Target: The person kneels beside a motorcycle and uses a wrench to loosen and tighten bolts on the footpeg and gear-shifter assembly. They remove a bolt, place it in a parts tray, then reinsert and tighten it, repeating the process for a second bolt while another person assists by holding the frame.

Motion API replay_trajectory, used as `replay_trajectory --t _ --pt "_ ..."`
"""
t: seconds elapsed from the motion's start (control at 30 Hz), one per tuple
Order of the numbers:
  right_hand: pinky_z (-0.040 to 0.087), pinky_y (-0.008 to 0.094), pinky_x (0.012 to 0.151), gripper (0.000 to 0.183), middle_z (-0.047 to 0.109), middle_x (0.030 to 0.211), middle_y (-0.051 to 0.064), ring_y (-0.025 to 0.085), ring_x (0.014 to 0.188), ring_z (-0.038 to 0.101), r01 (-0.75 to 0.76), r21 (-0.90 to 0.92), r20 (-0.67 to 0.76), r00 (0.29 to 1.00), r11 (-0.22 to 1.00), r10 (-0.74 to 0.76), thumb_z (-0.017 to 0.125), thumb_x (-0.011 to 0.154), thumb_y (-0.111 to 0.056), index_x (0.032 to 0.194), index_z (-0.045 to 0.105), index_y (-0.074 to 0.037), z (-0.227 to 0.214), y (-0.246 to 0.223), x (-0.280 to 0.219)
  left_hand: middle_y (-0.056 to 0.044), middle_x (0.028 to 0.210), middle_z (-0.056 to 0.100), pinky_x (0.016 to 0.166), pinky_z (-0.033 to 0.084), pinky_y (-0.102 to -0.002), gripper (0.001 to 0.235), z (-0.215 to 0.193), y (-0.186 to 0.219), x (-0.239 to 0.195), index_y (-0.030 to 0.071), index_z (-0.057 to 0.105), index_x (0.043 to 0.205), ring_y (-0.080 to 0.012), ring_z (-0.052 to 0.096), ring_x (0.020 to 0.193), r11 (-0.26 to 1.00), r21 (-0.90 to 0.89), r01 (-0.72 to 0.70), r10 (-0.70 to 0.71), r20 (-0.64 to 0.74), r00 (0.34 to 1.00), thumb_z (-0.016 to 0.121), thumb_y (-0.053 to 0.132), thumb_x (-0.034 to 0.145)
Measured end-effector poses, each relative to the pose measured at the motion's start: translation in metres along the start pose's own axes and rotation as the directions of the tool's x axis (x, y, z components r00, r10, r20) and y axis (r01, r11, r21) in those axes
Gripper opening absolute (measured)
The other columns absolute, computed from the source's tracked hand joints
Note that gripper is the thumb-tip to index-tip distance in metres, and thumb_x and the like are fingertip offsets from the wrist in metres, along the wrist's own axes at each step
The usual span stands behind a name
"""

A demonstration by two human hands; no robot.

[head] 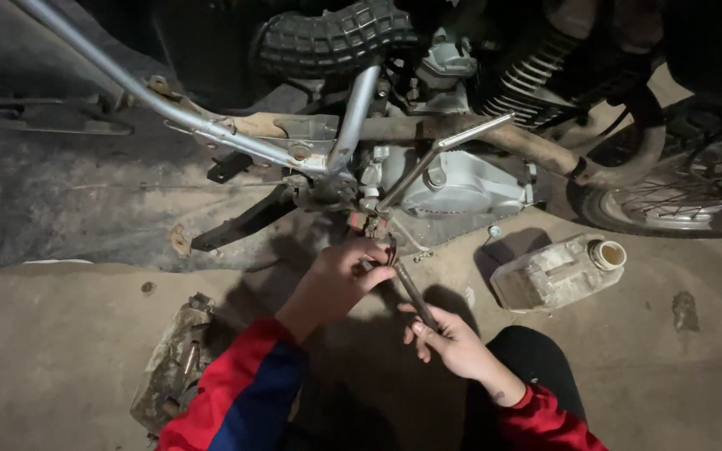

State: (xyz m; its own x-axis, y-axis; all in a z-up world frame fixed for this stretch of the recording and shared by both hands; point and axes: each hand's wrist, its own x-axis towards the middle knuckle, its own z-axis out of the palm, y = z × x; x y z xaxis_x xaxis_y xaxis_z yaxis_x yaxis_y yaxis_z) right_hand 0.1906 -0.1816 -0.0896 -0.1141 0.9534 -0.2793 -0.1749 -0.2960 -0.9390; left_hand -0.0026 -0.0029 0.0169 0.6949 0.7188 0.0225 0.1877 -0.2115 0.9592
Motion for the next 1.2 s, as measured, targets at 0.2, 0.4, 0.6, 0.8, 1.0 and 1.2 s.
replay_trajectory --t 0.2,0.4,0.6,0.8,1.0,1.2 --pt "0.045 0.023 0.054 0.041 0.066 0.078 -0.003 0.006 0.058 0.053 -0.077 -0.255 -0.114 0.992 0.964 0.049 0.059 0.101 -0.022 0.14 0.062 -0.012 0.004 -0.012 0.004 -0.008 0.11 0.076 0.085 0.059 -0.036 0.024 -0.011 0.017 -0.004 0.008 0.071 0.104 -0.0252 0.074 0.1 0.878 0.322 -0.353 0.377 -0.014 0.926 0.079 0.025 0.089" --pt "0.045 0.023 0.064 0.038 0.065 0.08 -0.004 0.006 0.07 0.053 0.027 -0.294 -0.102 0.993 0.955 -0.059 0.06 0.102 -0.021 0.138 0.065 -0.009 0.001 0.0 0.011 -0.004 0.107 0.077 0.082 0.059 -0.035 0.022 -0.016 0.03 -0.003 0.011 0.072 0.104 -0.0246 0.074 0.098 0.846 0.388 -0.364 0.353 0.103 0.93 0.076 0.028 0.09" --pt "0.048 0.024 0.077 0.035 0.066 0.086 -0.004 0.007 0.081 0.057 0.062 -0.275 -0.122 0.988 0.96 -0.099 0.061 0.102 -0.02 0.134 0.066 -0.006 -0.002 0.013 0.017 -0.005 0.101 0.076 0.079 0.058 -0.037 0.027 -0.015 0.042 -0.003 0.013 0.072 0.105 -0.0251 0.073 0.093 0.813 0.419 -0.405 0.383 0.139 0.913 0.078 0.033 0.087" --pt "0.048 0.025 0.085 0.026 0.066 0.09 -0.003 0.008 0.089 0.056 0.119 -0.308 -0.133 0.977 0.944 -0.166 0.062 0.105 -0.018 0.124 0.07 -0.003 -0.011 0.035 0.02 -0.005 0.096 0.076 0.075 0.058 -0.038 0.032 -0.011 0.028 -0.002 0.014 0.073 0.106 -0.0253 0.073 0.09 0.815 0.416 -0.402 0.37 0.16 0.915 0.08 0.038 0.085" --pt "0.046 0.023 0.076 0.034 0.066 0.087 -0.004 0.007 0.081 0.054 0.077 -0.216 -0.115 0.988 0.973 -0.103 0.061 0.102 -0.018 0.134 0.067 -0.006 -0.002 0.021 0.021 -0.006 0.099 0.075 0.077 0.058 -0.039 0.037 -0.011 0.033 -0.005 0.015 0.072 0.113 -0.0271 0.073 0.093 0.81 0.431 -0.397 0.364 0.16 0.918 0.079 0.039 0.087" --pt "0.041 0.024 0.063 0.038 0.066 0.084 -0.003 0.007 0.07 0.049 -0.034 -0.089 -0.141 0.99 0.995 0.022 0.061 0.1 -0.018 0.136 0.065 -0.006 0.001 0.02 0.02 -0.008 0.098 0.075 0.073 0.057 -0.038 0.047 -0.01 0.036 -0.006 0.013 0.071 0.119 -0.0267 0.072 0.086 0.857 0.41 -0.313 0.294 0.11 0.949 0.081 0.039 0.081"
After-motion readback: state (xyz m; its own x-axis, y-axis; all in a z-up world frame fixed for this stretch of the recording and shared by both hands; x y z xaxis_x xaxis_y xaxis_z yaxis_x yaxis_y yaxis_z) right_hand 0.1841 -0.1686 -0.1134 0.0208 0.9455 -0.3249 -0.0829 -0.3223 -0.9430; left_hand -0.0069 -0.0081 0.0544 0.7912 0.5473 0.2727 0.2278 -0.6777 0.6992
